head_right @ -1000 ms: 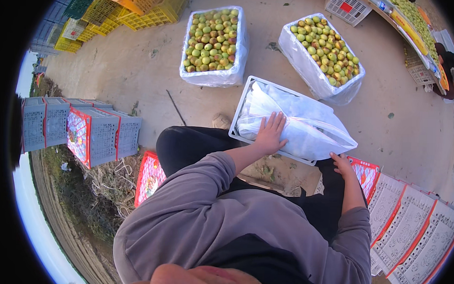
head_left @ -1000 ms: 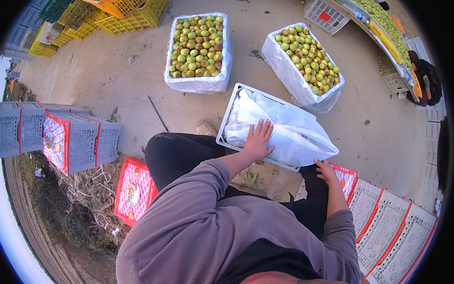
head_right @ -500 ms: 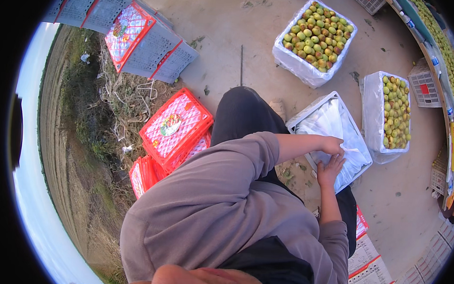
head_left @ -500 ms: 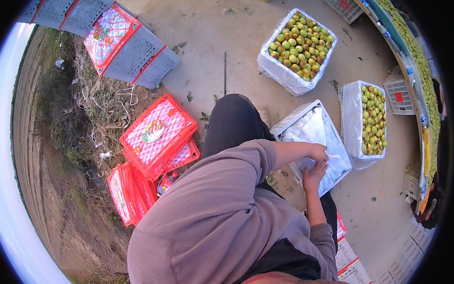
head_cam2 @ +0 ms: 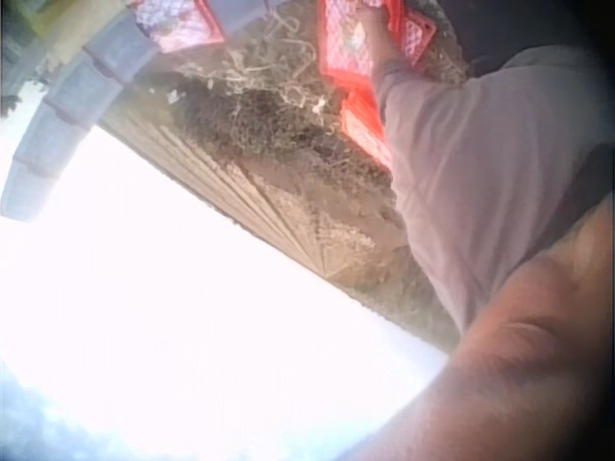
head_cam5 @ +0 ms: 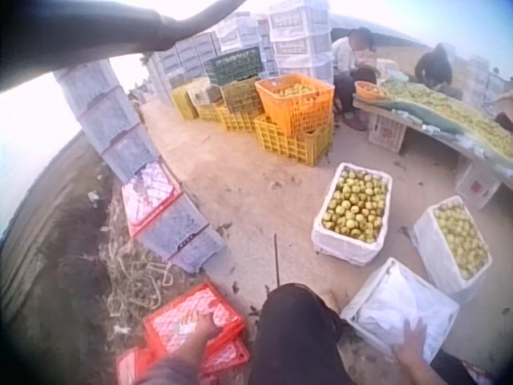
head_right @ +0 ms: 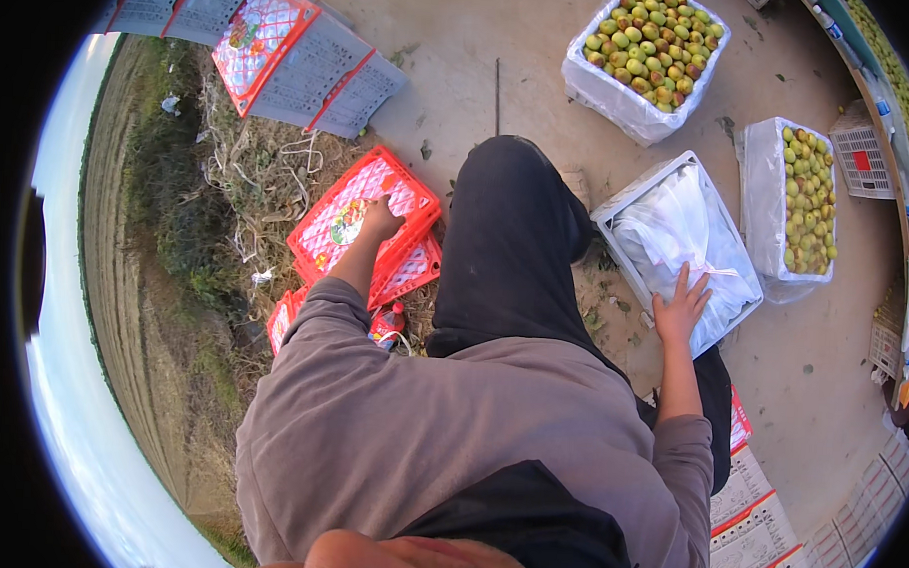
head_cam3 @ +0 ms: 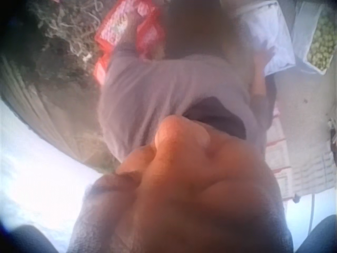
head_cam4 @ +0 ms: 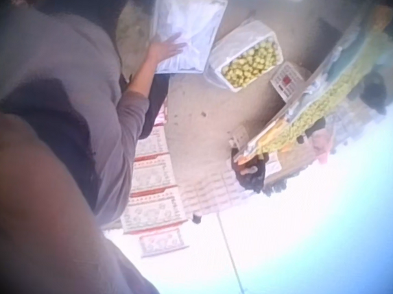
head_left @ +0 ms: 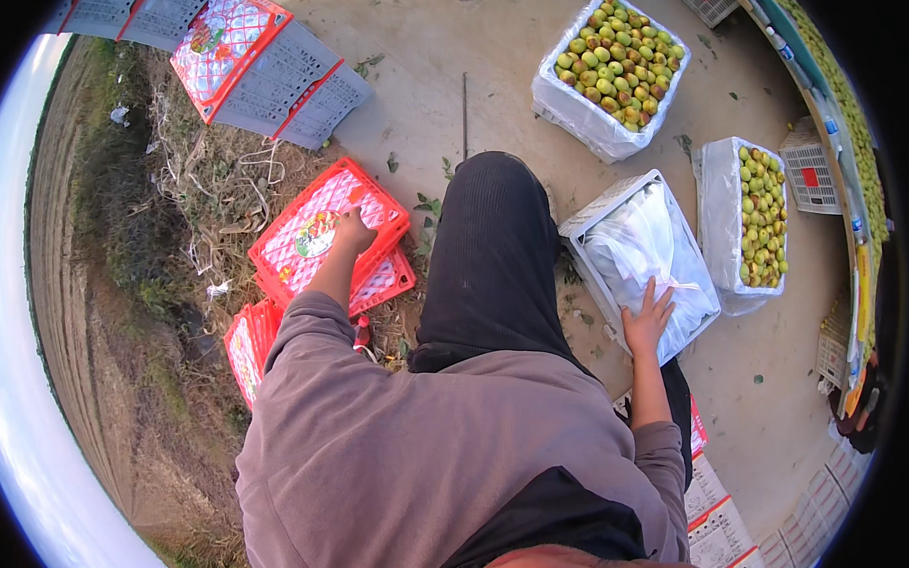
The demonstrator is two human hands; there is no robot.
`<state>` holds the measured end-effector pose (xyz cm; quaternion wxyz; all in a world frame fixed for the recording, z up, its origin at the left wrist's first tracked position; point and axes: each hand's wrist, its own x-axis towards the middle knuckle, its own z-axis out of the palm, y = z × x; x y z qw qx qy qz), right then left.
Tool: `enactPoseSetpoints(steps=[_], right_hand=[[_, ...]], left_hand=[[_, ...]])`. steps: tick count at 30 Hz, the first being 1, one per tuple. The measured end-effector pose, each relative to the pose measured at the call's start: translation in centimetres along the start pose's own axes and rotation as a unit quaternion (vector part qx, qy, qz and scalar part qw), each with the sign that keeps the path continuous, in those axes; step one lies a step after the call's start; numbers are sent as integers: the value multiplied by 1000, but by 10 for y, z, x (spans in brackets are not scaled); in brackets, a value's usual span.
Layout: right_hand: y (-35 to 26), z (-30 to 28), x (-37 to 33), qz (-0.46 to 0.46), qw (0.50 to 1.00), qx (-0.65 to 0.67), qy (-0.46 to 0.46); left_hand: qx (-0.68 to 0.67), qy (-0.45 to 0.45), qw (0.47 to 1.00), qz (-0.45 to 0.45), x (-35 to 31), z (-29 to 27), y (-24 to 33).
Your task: The person packs green plums into white plastic crates, adds leaves, covers with plastic, and closes with red lids. The person repeats this process for multiple crates.
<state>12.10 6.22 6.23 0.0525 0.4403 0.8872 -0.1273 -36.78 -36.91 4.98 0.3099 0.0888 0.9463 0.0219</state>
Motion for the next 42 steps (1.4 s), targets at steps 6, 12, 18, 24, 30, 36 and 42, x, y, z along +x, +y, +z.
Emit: enactPoseSetpoints(steps=[6, 12, 18, 24, 30, 36, 42], right_hand=[[26, -6, 13, -36, 995, 92, -30], [31, -25, 22, 9, 944, 321, -68], [35, -13, 21, 27, 935, 351, -51], [39, 0, 29, 10, 926, 378, -12], [39, -12, 17, 76, 783, 617, 16], [35, -21, 1, 125, 740, 659, 59], [-21, -57, -81, -44, 986, 162, -4]], left_hand=[[33, -4, 989, -147, -48, 112, -101], [39, 80, 992, -86, -39, 64, -105], [-120, 221, 967, -34, -58, -34, -113], [-252, 391, 868, 173, -102, -136, -37], [-293, 330, 771, 460, -171, -194, 150], [-153, 181, 680, 694, -223, -130, 340], [43, 28, 575, 816, -224, 14, 423]])
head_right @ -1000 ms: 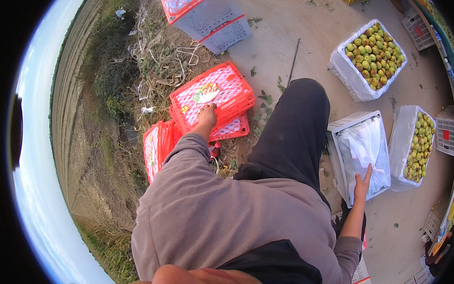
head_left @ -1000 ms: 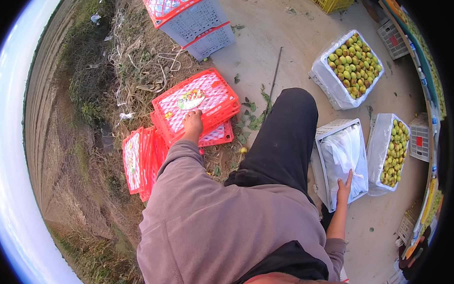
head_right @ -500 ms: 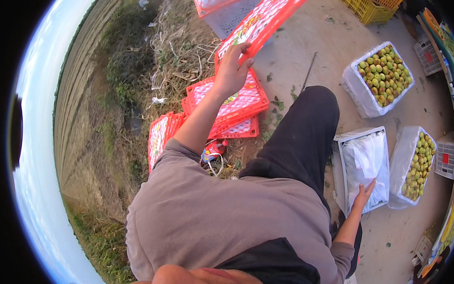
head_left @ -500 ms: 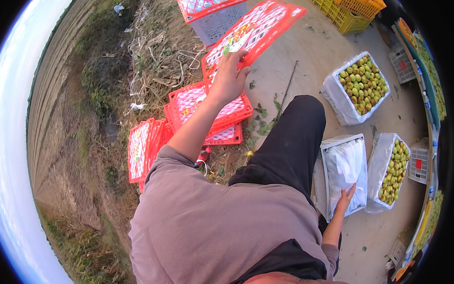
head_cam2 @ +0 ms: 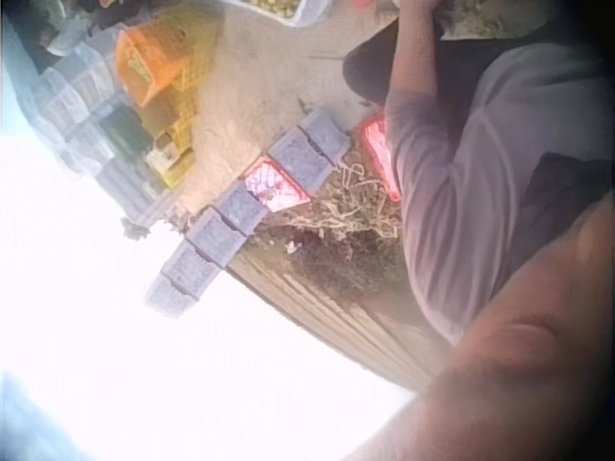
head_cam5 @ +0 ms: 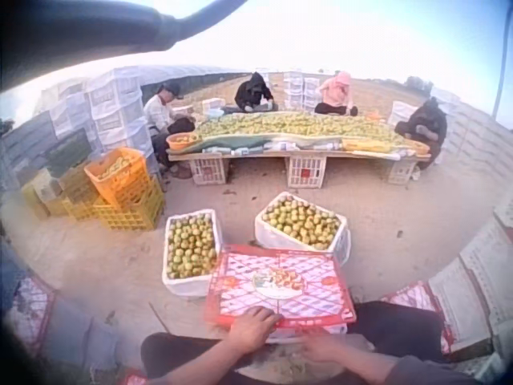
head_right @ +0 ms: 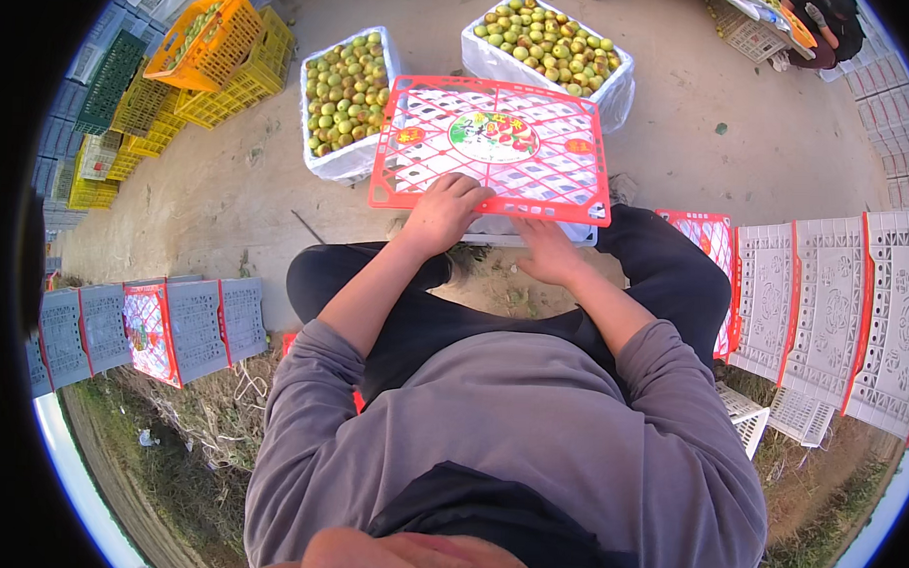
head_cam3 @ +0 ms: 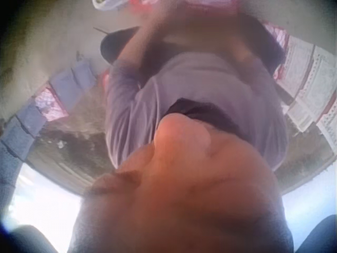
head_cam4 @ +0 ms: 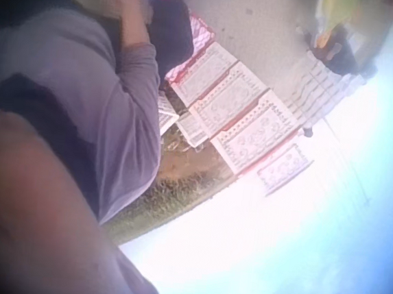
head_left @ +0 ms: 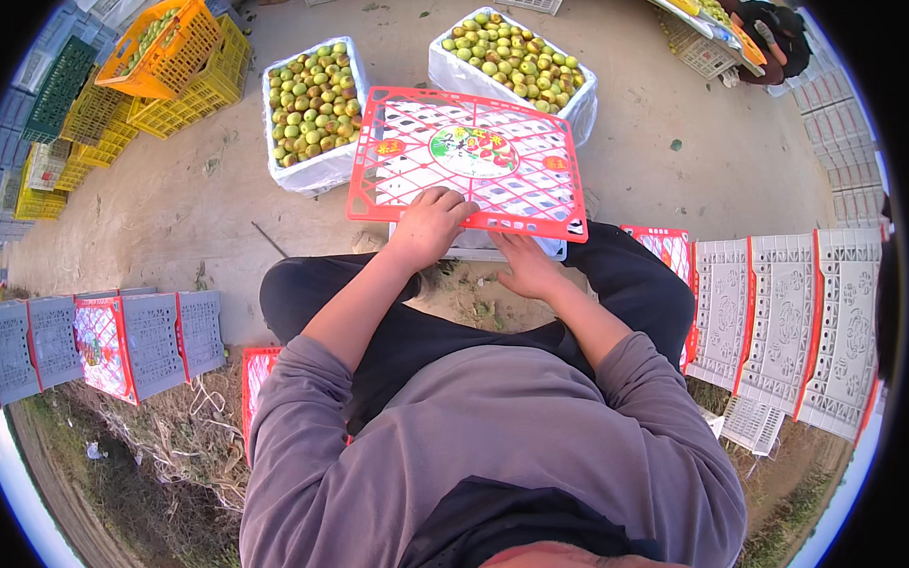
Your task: The person packs green plums into white plastic crates, adds leaves, covers with plastic, and closes with red lids. The person repeats this process for multiple crates.
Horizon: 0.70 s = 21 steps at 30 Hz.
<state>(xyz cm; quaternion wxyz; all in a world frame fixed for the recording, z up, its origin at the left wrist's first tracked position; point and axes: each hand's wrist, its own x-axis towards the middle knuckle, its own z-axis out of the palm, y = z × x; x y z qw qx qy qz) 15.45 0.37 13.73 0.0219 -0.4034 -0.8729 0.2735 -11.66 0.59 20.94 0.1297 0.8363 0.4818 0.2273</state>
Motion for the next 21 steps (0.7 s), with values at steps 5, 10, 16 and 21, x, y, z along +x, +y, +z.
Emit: enactPoseSetpoints(steps=[5, 10, 16, 21], right_hand=[[-37, -4, -28, 1, 970, -26, -242], [-49, -47, -23, -28, 973, 76, -218], [-9, -114, 26, -36, 986, 163, -22], [51, -105, 92, -11, 994, 16, 111]], left_hand=[[2, -166, 985, -42, -7, 72, -11], [-11, -148, 989, -30, -7, 72, -9], [-19, -138, 989, 46, 4, 45, 16], [-64, -32, 995, -71, 53, 7, -65]])
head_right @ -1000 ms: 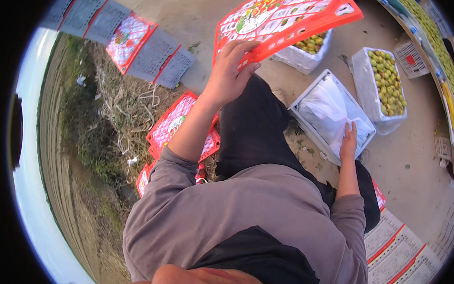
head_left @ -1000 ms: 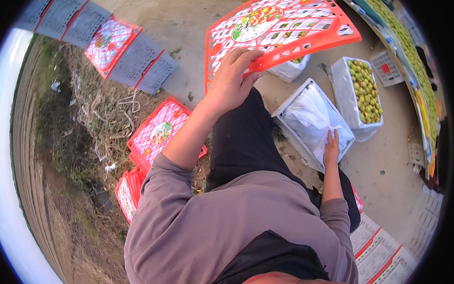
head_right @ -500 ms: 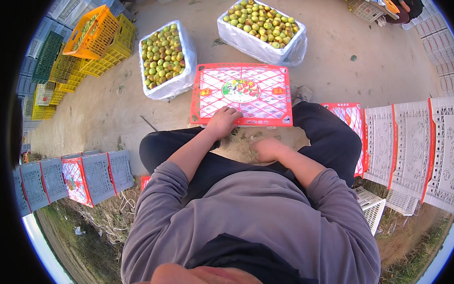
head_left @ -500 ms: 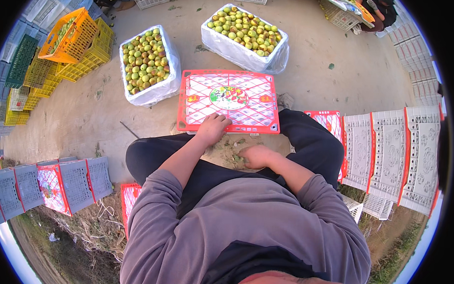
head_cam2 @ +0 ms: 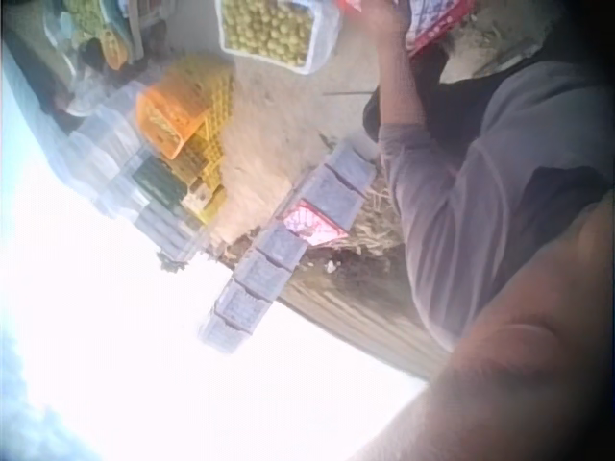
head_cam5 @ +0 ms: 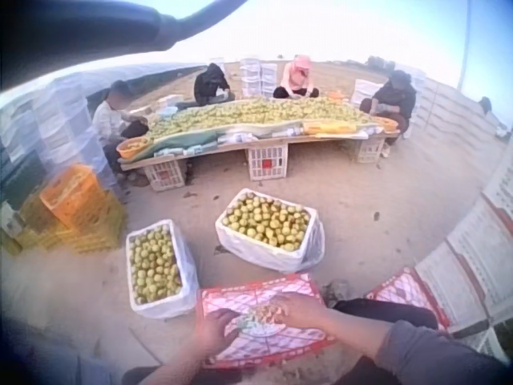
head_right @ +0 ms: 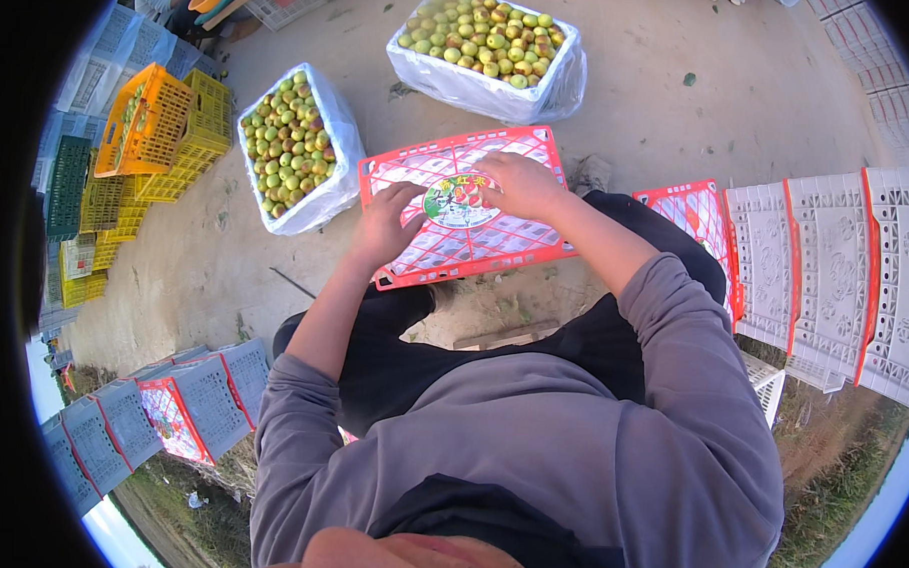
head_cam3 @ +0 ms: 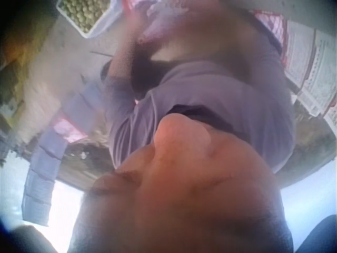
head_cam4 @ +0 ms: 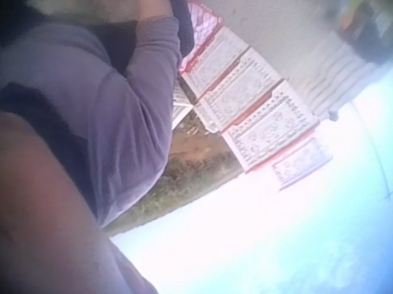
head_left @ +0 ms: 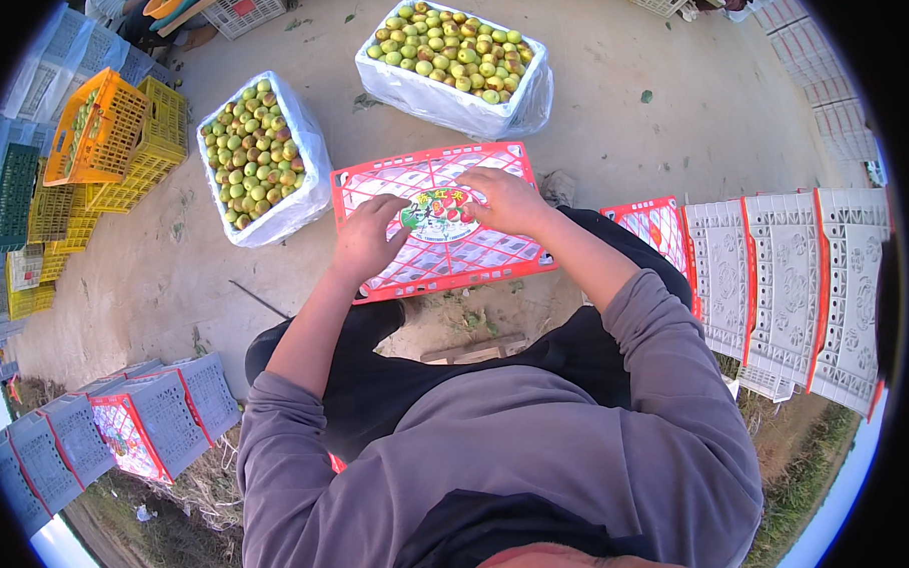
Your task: The person packs green plums into white plastic crates, adds leaves, covers with plastic, and closes with red lids. The person repeats this process for multiple crates.
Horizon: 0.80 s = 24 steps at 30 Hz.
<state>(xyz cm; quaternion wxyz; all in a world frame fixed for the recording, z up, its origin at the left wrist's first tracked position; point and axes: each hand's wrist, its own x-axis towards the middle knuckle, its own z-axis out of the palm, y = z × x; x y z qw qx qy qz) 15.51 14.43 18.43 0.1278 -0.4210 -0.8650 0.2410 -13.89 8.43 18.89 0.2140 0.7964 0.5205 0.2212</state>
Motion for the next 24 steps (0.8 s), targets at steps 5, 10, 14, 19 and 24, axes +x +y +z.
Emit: enactPoseSetpoints(steps=[5, 10, 14, 19, 24], right_hand=[[61, 48, 62, 51, 991, -111, 47], [116, 65, 66, 189, 978, -85, 6], [135, 61, 74, 196, 977, -88, -10], [122, 71, 77, 198, 970, -130, 48], [113, 84, 64, 195, 963, -115, 145]], left_hand=[[153, -23, 981, -120, 67, 2, -108], [29, -137, 965, -223, 89, 59, -150], [57, -77, 965, -246, 89, 81, -151], [26, -111, 957, -265, 102, 81, -172], [-51, -128, 963, -233, 95, 82, -201]])
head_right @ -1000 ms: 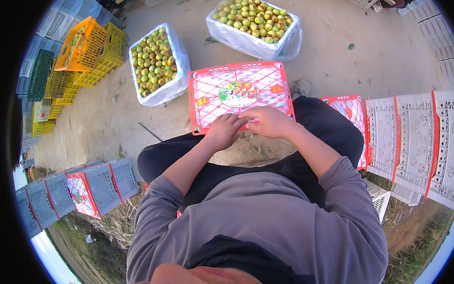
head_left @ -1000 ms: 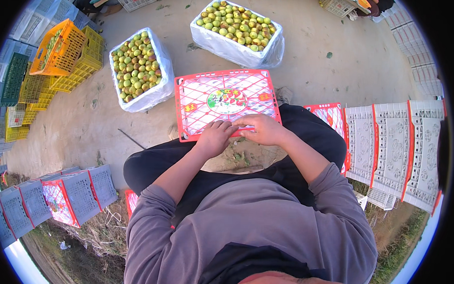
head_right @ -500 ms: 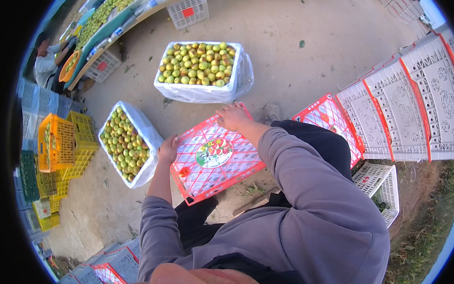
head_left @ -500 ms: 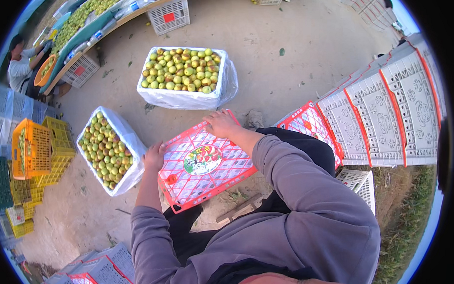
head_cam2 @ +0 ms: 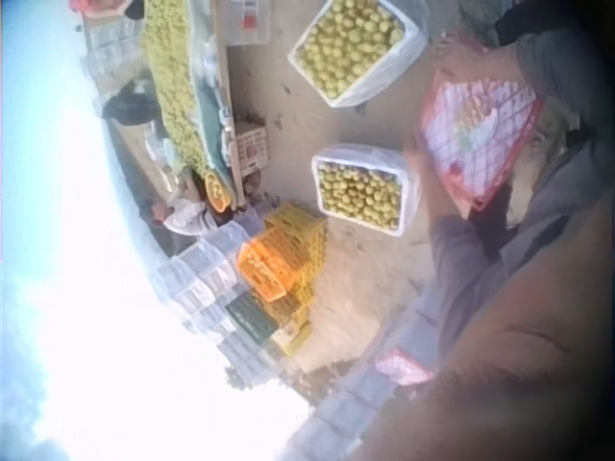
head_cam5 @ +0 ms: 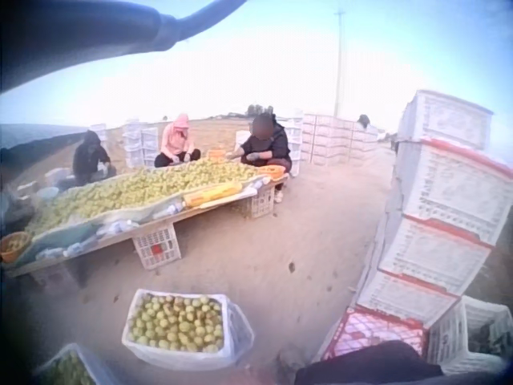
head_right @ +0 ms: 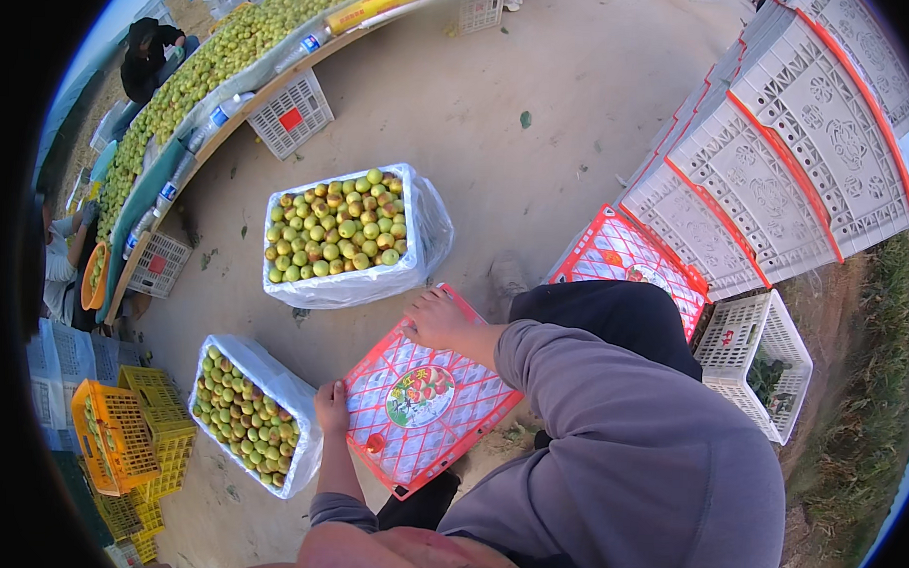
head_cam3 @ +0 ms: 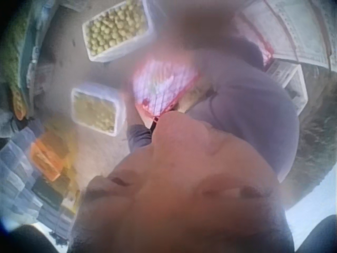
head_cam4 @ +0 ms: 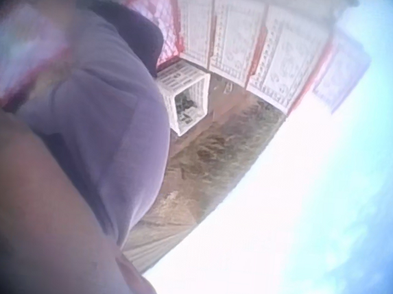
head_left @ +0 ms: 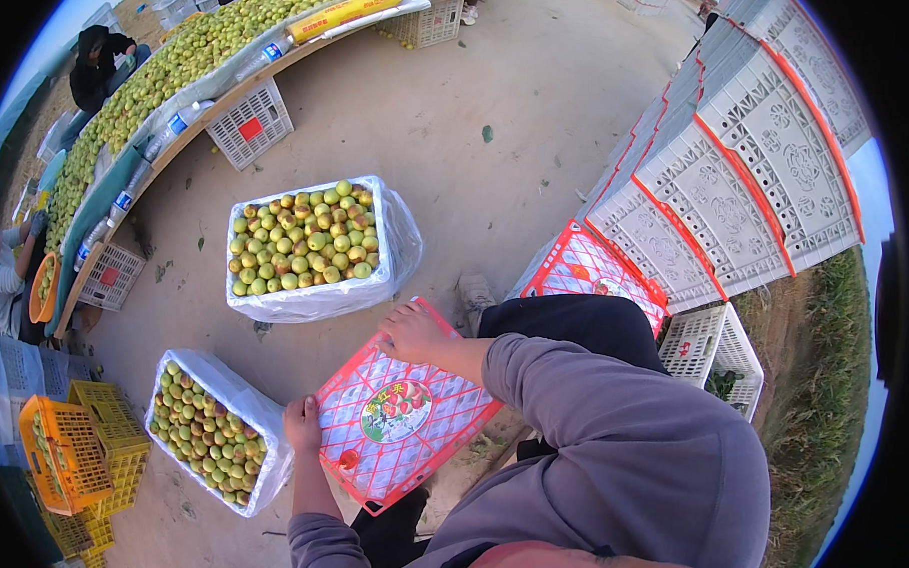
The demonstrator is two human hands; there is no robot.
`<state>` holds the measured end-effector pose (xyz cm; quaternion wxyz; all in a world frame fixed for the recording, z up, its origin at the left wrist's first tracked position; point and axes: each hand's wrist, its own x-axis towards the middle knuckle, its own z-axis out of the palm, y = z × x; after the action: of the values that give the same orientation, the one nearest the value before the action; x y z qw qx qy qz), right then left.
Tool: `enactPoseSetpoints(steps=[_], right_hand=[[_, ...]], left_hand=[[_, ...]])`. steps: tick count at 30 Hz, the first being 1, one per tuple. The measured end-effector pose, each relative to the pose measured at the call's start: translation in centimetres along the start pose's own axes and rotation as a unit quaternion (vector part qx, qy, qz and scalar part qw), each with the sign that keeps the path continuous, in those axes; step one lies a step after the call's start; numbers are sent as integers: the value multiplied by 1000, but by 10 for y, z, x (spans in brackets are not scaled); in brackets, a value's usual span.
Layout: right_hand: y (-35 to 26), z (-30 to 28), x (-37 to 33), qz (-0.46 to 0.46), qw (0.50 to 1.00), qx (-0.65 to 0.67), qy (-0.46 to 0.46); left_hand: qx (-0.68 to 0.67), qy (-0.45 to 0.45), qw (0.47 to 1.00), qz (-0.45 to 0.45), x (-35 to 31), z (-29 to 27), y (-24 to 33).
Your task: The person packs green plums into white plastic crates, adds leaves, covers with plastic, and closes with red lids. The person repeats this process for multiple crates.
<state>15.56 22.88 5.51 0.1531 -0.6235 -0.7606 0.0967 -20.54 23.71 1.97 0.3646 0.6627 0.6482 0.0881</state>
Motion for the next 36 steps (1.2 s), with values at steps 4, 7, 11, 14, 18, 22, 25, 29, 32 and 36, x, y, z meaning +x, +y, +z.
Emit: enactPoseSetpoints(steps=[4, 7, 11, 14, 18, 22, 25, 29, 32, 36], right_hand=[[5, 0, 8, 11, 999, 19, -24], [6, 3, 10, 18, 999, 21, -44], [5, 7, 2, 17, 999, 29, 9], [2, 9, 0, 13, 999, 31, 30], [0, 4, 2, 23, 999, 34, 18], [-4, 0, 2, 24, 999, 40, 14], [-5, 0, 3, 42, 998, 37, -7], [4, 5, 8, 68, 990, 118, 23], [18, 10, 4, 163, 966, 170, 105], [40, 13, -19, 366, 920, 115, 81]], left_hand=[[-83, 229, 969, 31, -26, 26, -20], [-122, 278, 939, -164, -53, 54, -33], [-354, 214, 887, -205, -67, 67, -48], [-503, 166, 816, -233, -69, 60, -50], [-462, 183, 833, -243, -68, 51, -41], [-419, 204, 850, -245, -68, 51, -33], [-415, 230, 845, -245, -67, 54, -31], [-353, 252, 870, -236, -65, 57, -31], [-315, 254, 887, -221, -65, 57, -28], [-260, 269, 900, -223, -64, 59, -24]])
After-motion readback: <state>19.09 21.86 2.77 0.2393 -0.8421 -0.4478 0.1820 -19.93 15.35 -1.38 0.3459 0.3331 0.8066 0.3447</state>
